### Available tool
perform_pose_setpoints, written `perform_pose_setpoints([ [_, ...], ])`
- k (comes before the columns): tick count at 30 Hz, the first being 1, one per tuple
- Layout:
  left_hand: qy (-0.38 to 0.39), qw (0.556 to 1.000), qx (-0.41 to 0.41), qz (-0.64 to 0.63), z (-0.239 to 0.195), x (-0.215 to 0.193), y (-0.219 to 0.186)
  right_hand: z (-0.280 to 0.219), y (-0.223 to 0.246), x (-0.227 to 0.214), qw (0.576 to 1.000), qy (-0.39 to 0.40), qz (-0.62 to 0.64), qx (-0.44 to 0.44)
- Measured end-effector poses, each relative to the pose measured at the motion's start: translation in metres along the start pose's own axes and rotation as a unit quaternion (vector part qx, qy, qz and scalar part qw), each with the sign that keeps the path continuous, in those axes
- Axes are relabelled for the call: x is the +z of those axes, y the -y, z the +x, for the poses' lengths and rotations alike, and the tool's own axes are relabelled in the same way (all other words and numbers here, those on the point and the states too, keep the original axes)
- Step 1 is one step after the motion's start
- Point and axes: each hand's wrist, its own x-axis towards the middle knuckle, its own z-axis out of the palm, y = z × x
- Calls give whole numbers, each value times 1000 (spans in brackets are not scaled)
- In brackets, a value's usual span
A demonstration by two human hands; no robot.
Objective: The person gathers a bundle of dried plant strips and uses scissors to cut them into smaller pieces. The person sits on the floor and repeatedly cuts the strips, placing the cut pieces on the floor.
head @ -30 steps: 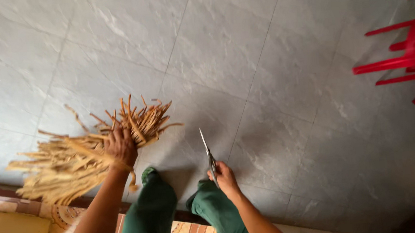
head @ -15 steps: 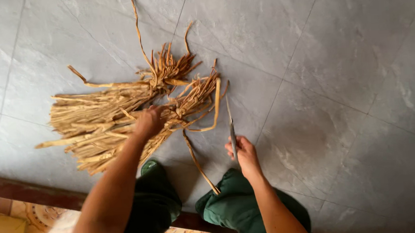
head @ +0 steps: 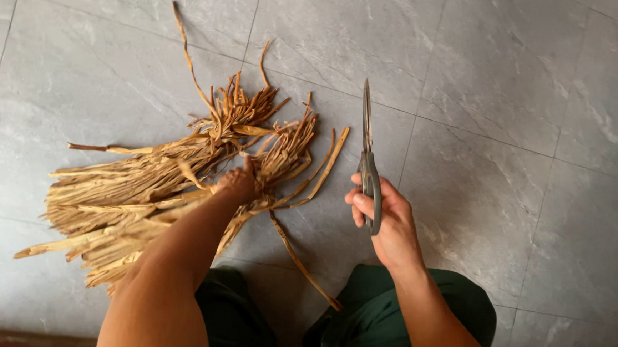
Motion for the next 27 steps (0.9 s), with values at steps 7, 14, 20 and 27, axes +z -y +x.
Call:
perform_pose_setpoints([
  [7,33,991,121,-39,-18,-47,6,-39,14,2,999,3,-1,-53],
  [14,-168,870,287,-363,-127,-120,-7,-83,24,14,996,30,-13,-78],
  [20,-145,788,312,-511,-212,-150,-30,-119,44,12,989,13,-56,-137],
  [27,-81,677,380,-625,-241,-166,-67,-134,43,15,980,52,-131,-138],
])
